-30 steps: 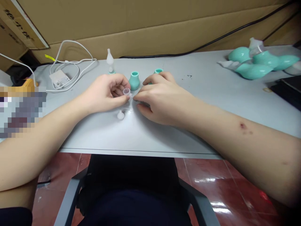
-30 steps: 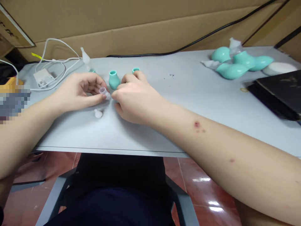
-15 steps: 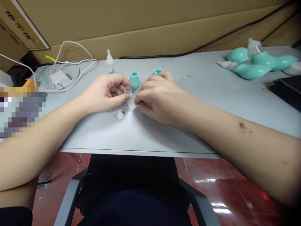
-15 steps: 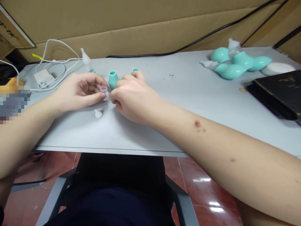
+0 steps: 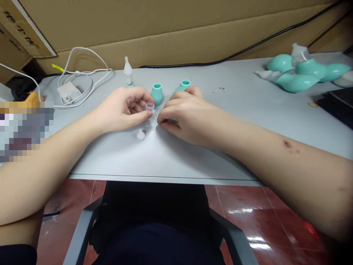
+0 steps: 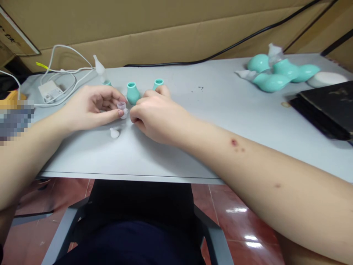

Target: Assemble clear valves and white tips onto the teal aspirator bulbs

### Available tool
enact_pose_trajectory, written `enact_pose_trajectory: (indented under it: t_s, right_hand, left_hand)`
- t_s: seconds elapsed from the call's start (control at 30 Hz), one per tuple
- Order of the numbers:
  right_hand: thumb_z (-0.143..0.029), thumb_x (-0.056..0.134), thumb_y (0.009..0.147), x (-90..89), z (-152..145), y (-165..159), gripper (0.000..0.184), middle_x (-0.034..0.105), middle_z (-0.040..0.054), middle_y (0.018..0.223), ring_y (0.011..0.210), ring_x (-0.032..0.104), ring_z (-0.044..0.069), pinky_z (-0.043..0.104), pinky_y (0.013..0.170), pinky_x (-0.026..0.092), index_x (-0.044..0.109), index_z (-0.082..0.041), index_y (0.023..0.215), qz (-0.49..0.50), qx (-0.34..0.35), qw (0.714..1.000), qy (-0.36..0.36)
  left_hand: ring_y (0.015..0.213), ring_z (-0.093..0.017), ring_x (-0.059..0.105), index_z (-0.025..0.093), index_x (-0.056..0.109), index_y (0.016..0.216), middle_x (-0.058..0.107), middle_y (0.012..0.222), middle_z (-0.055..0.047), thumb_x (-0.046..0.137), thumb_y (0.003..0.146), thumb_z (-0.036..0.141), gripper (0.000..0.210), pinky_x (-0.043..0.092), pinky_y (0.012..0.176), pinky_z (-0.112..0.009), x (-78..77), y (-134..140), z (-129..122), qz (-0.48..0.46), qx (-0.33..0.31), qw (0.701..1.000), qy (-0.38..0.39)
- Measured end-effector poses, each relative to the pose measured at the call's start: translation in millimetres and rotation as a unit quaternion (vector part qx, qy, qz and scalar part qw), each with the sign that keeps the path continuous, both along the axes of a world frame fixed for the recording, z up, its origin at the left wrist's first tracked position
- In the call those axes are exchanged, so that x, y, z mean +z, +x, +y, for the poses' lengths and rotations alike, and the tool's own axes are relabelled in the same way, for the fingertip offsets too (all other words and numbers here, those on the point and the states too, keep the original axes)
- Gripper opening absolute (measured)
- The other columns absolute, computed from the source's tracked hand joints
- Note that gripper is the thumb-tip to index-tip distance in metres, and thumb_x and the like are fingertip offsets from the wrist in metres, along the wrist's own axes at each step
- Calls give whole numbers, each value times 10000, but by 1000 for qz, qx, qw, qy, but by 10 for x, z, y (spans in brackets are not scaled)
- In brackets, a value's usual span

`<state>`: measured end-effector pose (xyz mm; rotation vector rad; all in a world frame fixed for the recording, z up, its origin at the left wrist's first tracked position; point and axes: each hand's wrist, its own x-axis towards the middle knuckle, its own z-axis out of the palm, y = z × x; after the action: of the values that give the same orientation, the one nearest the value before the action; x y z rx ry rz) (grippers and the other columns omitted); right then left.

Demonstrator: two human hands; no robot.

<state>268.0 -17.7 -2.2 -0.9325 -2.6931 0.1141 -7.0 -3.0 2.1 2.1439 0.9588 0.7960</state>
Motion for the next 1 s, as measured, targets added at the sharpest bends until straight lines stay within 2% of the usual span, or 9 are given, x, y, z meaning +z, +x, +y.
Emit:
enact_pose_trajectory:
  t_s: [0.1, 0.17, 0.27, 0.37, 0.6, 0.73, 0.9, 1.0]
  right_hand:
    - [-116, 642, 1128, 86, -28, 6, 273, 888, 112, 1032, 1138, 724, 358, 608, 1171, 415, 843, -236, 989, 19, -40, 999, -26]
    - [-193, 663, 1148, 124, -38, 43, 234, 899, 89, 1070, 1140, 775, 349, 607, 1209, 483, 871, -269, 1070, 77, -34, 996, -25]
    - [-310, 706, 1156, 147, -40, 105, 204, 933, 86, 1167, 1134, 822, 341, 556, 1152, 620, 907, -314, 1193, 171, -31, 984, -49]
    - [-382, 782, 1151, 138, -30, 126, 179, 949, 93, 1200, 1146, 842, 348, 524, 1078, 696, 936, -325, 1222, 234, -51, 967, -90]
    - [-423, 829, 1178, 89, 10, 96, 183, 947, 102, 1165, 1125, 883, 340, 518, 1093, 706, 947, -283, 1170, 272, -17, 954, -129]
    - [-444, 874, 1149, 97, 13, 104, 188, 949, 98, 1150, 1113, 886, 335, 511, 1085, 711, 966, -280, 1154, 292, -2, 946, -140]
    - [-537, 897, 1145, 122, 4, 103, 276, 941, 104, 1096, 1118, 883, 340, 507, 1052, 721, 971, -275, 1098, 297, -16, 944, -146]
    - [-459, 883, 1130, 132, 5, 89, 208, 934, 87, 1092, 1100, 878, 315, 493, 1065, 720, 949, -274, 1063, 303, -12, 939, -164]
  left_hand:
    - [901, -223, 911, 233, 877, 1175, 930, 1012, -68, 870, 959, 301, 227, 743, 768, -320, -18, -11, 6, -7, -2, 1000, 9]
    - [875, -230, 903, 227, 889, 1205, 929, 988, -72, 881, 965, 332, 262, 725, 736, -328, -38, -19, 15, -17, -6, 1000, 15]
    - [873, -230, 898, 220, 901, 1243, 940, 1021, -86, 902, 1016, 368, 271, 727, 746, -341, -50, -19, 15, -23, -9, 1000, 3]
    - [862, -223, 895, 212, 908, 1261, 945, 1046, -85, 927, 1053, 385, 271, 726, 727, -324, -27, 3, -13, -26, -15, 999, -22]
    - [854, -230, 919, 204, 918, 1270, 948, 1030, -64, 907, 1059, 296, 230, 755, 702, -313, 45, 71, -94, -50, -46, 996, -62]
    - [948, -266, 958, 216, 894, 1266, 960, 1076, -70, 930, 1080, 330, 221, 823, 807, -366, 50, 78, -101, -54, -43, 995, -73]
    - [952, -283, 964, 209, 883, 1315, 935, 1012, -69, 942, 1137, 455, 309, 833, 825, -386, 59, 70, -87, -40, -36, 997, -64]
    - [943, -282, 963, 197, 877, 1302, 935, 1011, -71, 962, 1112, 440, 320, 837, 840, -389, 68, 73, -84, -49, -36, 995, -73]
